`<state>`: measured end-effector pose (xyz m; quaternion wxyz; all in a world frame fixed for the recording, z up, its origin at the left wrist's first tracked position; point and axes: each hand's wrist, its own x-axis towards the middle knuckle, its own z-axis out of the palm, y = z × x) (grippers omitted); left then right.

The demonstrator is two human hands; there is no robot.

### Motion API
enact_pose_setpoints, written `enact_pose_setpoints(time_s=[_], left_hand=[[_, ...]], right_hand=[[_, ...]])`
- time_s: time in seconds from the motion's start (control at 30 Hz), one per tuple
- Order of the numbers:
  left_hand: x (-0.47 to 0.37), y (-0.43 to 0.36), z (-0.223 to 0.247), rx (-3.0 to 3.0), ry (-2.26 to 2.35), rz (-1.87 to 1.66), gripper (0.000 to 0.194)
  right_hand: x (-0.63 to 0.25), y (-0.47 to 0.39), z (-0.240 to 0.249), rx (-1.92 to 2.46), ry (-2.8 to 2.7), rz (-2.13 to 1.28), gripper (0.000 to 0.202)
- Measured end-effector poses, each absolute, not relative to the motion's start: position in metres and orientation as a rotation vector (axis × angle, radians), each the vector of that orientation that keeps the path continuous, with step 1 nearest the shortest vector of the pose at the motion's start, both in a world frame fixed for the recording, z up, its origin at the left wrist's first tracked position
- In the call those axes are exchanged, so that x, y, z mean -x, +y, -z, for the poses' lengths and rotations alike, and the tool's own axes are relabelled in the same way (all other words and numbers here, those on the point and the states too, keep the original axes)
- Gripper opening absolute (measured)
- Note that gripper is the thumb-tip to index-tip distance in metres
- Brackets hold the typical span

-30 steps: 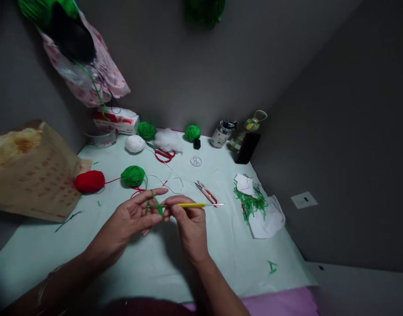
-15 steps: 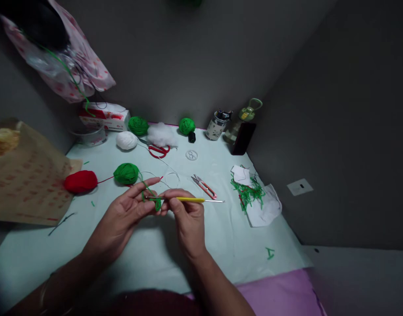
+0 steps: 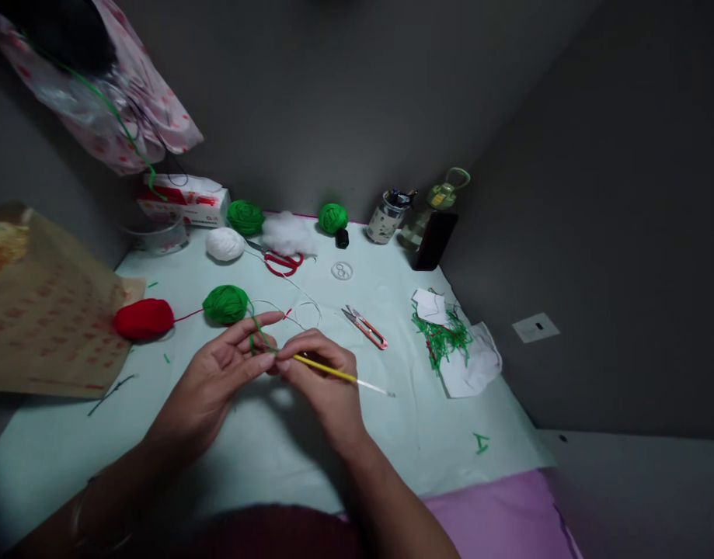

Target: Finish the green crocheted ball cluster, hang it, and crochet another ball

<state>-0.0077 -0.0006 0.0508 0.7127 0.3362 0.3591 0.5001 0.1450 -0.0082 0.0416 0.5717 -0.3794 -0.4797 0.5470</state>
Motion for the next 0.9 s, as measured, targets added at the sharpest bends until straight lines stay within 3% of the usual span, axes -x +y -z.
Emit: enact_pose_setpoints(time_s=[0.2, 0.57, 0.9], left_hand=[[0.011, 0.004, -0.052, -0.689, 0.767, -1.053, 0.051], [0.009, 0.007, -0.043, -0.502, 0.619, -1.022, 0.033], [0.001, 0.009, -0.049, -0.586, 0.789, -1.284, 0.034]], right_hand=[[-0.143, -0.004, -0.040, 0.865, -1.027, -1.337, 0.006], [-0.137, -0.005, -0.044, 0.789, -0.617, -1.604, 0.010], [-0.139, -0.005, -0.035, 0.839, -0.778, -1.461, 0.009]])
